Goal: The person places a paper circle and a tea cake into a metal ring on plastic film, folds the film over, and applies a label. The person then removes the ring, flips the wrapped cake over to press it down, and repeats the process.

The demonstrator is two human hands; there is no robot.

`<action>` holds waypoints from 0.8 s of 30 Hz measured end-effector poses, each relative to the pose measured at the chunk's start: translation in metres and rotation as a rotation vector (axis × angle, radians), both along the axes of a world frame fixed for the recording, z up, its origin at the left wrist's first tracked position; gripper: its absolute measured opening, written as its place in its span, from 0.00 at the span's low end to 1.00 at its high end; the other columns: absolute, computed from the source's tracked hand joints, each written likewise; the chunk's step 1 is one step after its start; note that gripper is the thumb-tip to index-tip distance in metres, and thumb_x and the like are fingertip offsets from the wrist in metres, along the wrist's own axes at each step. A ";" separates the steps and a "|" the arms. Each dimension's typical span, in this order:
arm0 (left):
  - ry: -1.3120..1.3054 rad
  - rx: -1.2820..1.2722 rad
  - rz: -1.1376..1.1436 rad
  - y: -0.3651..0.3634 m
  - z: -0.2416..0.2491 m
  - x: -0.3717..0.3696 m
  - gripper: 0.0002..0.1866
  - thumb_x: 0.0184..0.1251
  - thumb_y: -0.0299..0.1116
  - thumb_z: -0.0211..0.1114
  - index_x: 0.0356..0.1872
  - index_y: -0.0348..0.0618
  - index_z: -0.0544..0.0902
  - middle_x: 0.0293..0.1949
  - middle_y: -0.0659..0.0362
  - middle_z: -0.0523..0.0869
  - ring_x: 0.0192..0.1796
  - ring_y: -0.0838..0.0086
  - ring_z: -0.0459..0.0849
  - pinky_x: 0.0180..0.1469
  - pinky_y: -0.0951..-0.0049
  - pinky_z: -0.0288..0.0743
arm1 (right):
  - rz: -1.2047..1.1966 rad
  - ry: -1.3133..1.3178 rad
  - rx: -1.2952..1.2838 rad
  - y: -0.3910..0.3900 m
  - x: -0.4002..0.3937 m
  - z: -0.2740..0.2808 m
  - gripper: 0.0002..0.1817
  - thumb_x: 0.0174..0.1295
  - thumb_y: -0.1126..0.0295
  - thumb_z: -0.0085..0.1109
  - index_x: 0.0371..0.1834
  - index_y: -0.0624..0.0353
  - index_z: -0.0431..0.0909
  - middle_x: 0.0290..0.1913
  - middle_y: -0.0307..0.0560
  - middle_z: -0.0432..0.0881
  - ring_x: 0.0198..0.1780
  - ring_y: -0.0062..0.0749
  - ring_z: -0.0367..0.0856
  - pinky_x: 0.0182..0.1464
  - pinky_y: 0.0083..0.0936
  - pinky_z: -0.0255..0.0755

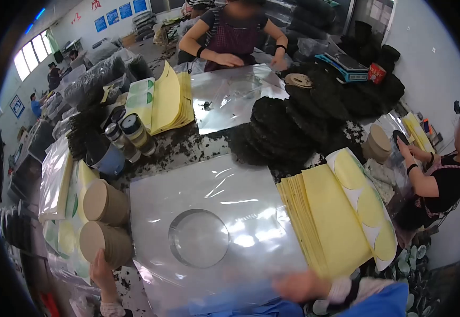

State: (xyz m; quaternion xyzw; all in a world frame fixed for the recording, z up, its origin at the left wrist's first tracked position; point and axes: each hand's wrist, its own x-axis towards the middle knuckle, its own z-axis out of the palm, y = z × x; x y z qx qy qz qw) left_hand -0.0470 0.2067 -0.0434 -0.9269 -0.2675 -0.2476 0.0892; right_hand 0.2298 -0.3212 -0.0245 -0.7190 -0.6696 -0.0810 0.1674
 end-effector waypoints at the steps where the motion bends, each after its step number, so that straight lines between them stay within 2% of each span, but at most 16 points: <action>1: 0.000 -0.048 0.024 0.000 0.002 -0.001 0.13 0.69 0.22 0.63 0.54 0.34 0.85 0.52 0.48 0.89 0.53 0.53 0.88 0.55 0.59 0.80 | -0.265 -0.122 0.006 -0.033 0.054 -0.073 0.07 0.61 0.65 0.64 0.37 0.56 0.83 0.34 0.41 0.83 0.35 0.33 0.87 0.41 0.32 0.81; 2: 0.001 -0.049 0.023 0.001 0.003 0.000 0.13 0.69 0.22 0.63 0.54 0.34 0.85 0.52 0.48 0.89 0.53 0.53 0.88 0.55 0.59 0.80 | -0.389 0.540 0.134 0.005 0.121 -0.002 0.07 0.58 0.72 0.64 0.39 0.57 0.83 0.34 0.45 0.84 0.33 0.42 0.85 0.37 0.38 0.78; 3: -0.049 -0.109 0.018 0.003 0.004 0.002 0.12 0.68 0.22 0.64 0.51 0.34 0.85 0.50 0.48 0.90 0.51 0.53 0.89 0.52 0.59 0.80 | -0.699 -0.007 0.239 0.023 0.181 0.006 0.14 0.57 0.76 0.63 0.48 0.63 0.81 0.42 0.51 0.85 0.43 0.50 0.85 0.45 0.41 0.79; 4: -0.100 -0.168 0.017 0.004 0.007 0.003 0.12 0.67 0.21 0.65 0.49 0.35 0.86 0.48 0.48 0.90 0.48 0.54 0.89 0.50 0.58 0.81 | -0.747 0.064 0.394 0.029 0.253 0.009 0.26 0.58 0.77 0.62 0.62 0.67 0.74 0.58 0.59 0.81 0.59 0.55 0.79 0.61 0.42 0.74; 5: -0.105 -0.160 0.026 0.000 0.011 0.005 0.12 0.67 0.21 0.65 0.49 0.35 0.86 0.48 0.48 0.90 0.48 0.54 0.89 0.50 0.58 0.81 | -0.893 -0.177 0.354 0.015 0.327 -0.013 0.37 0.58 0.77 0.61 0.74 0.66 0.63 0.69 0.64 0.70 0.71 0.57 0.68 0.72 0.42 0.65; 6: -0.070 -0.134 0.031 -0.007 0.015 0.008 0.12 0.65 0.21 0.66 0.48 0.35 0.87 0.47 0.48 0.90 0.48 0.53 0.89 0.49 0.58 0.81 | -1.020 -0.231 0.358 0.006 0.378 -0.026 0.38 0.58 0.79 0.60 0.75 0.65 0.60 0.71 0.67 0.67 0.73 0.61 0.64 0.75 0.44 0.60; 8: -0.051 -0.100 0.031 -0.011 0.019 0.012 0.12 0.63 0.21 0.66 0.47 0.36 0.87 0.46 0.48 0.91 0.47 0.53 0.90 0.48 0.58 0.81 | -1.118 -0.288 0.332 0.012 0.416 -0.027 0.39 0.57 0.81 0.57 0.75 0.64 0.60 0.71 0.68 0.68 0.72 0.61 0.65 0.74 0.45 0.61; 10: -0.042 -0.047 0.024 -0.010 0.010 0.004 0.12 0.60 0.20 0.67 0.46 0.36 0.87 0.44 0.48 0.91 0.45 0.53 0.90 0.48 0.58 0.81 | -1.187 -0.194 0.454 0.014 0.436 -0.035 0.39 0.55 0.82 0.56 0.75 0.64 0.61 0.70 0.67 0.68 0.72 0.60 0.65 0.74 0.46 0.62; 14: -0.093 -0.056 0.051 -0.007 0.005 0.000 0.12 0.60 0.19 0.66 0.45 0.35 0.87 0.42 0.48 0.91 0.43 0.51 0.89 0.48 0.60 0.81 | -1.115 -0.179 0.539 0.015 0.425 -0.053 0.38 0.56 0.81 0.57 0.74 0.61 0.63 0.71 0.61 0.69 0.72 0.57 0.67 0.72 0.44 0.64; 16: -0.122 -0.203 0.163 -0.022 0.026 0.014 0.10 0.65 0.30 0.72 0.47 0.46 0.91 0.35 0.52 0.91 0.30 0.63 0.87 0.36 0.63 0.81 | -0.953 -0.129 0.566 0.026 0.404 -0.035 0.38 0.56 0.80 0.61 0.75 0.58 0.64 0.71 0.59 0.70 0.73 0.55 0.66 0.72 0.43 0.64; 17: -0.129 -0.190 0.171 -0.019 0.025 0.014 0.10 0.64 0.33 0.74 0.46 0.49 0.92 0.32 0.55 0.91 0.26 0.66 0.86 0.32 0.64 0.79 | -0.909 -0.089 0.527 0.031 0.401 -0.023 0.36 0.57 0.80 0.62 0.73 0.56 0.68 0.71 0.59 0.71 0.74 0.55 0.65 0.72 0.42 0.65; 20: -0.094 -0.206 0.191 -0.013 0.021 0.010 0.11 0.64 0.33 0.74 0.47 0.48 0.92 0.36 0.53 0.92 0.28 0.65 0.87 0.33 0.64 0.80 | -0.831 -0.183 0.336 0.023 0.438 -0.026 0.31 0.58 0.81 0.61 0.68 0.55 0.75 0.68 0.56 0.76 0.73 0.54 0.68 0.71 0.42 0.68; 21: -0.088 -0.204 0.201 -0.007 0.020 0.005 0.11 0.64 0.33 0.74 0.47 0.48 0.92 0.36 0.53 0.92 0.28 0.65 0.87 0.33 0.64 0.80 | -0.786 -0.101 0.366 0.022 0.451 -0.028 0.24 0.59 0.81 0.61 0.60 0.55 0.82 0.60 0.55 0.83 0.68 0.53 0.75 0.68 0.42 0.71; 22: -0.093 -0.260 0.163 0.000 0.018 0.000 0.11 0.64 0.28 0.70 0.47 0.42 0.89 0.38 0.51 0.91 0.35 0.63 0.88 0.39 0.65 0.80 | -0.785 -0.051 0.430 0.022 0.461 -0.030 0.19 0.59 0.80 0.62 0.55 0.57 0.84 0.53 0.56 0.86 0.62 0.51 0.81 0.64 0.40 0.75; 23: -0.103 -0.319 0.129 0.001 0.015 -0.002 0.10 0.64 0.22 0.67 0.46 0.35 0.87 0.41 0.50 0.90 0.42 0.61 0.90 0.45 0.67 0.81 | -0.799 -0.036 0.517 0.023 0.468 -0.026 0.16 0.61 0.78 0.61 0.53 0.59 0.84 0.51 0.57 0.86 0.57 0.51 0.84 0.60 0.38 0.77; 24: -0.253 -0.451 0.189 -0.003 0.014 0.002 0.09 0.65 0.22 0.67 0.45 0.34 0.87 0.40 0.50 0.91 0.41 0.60 0.90 0.45 0.66 0.81 | -0.808 -0.014 0.599 0.024 0.475 -0.022 0.13 0.63 0.77 0.61 0.51 0.60 0.85 0.48 0.58 0.87 0.52 0.51 0.86 0.55 0.36 0.79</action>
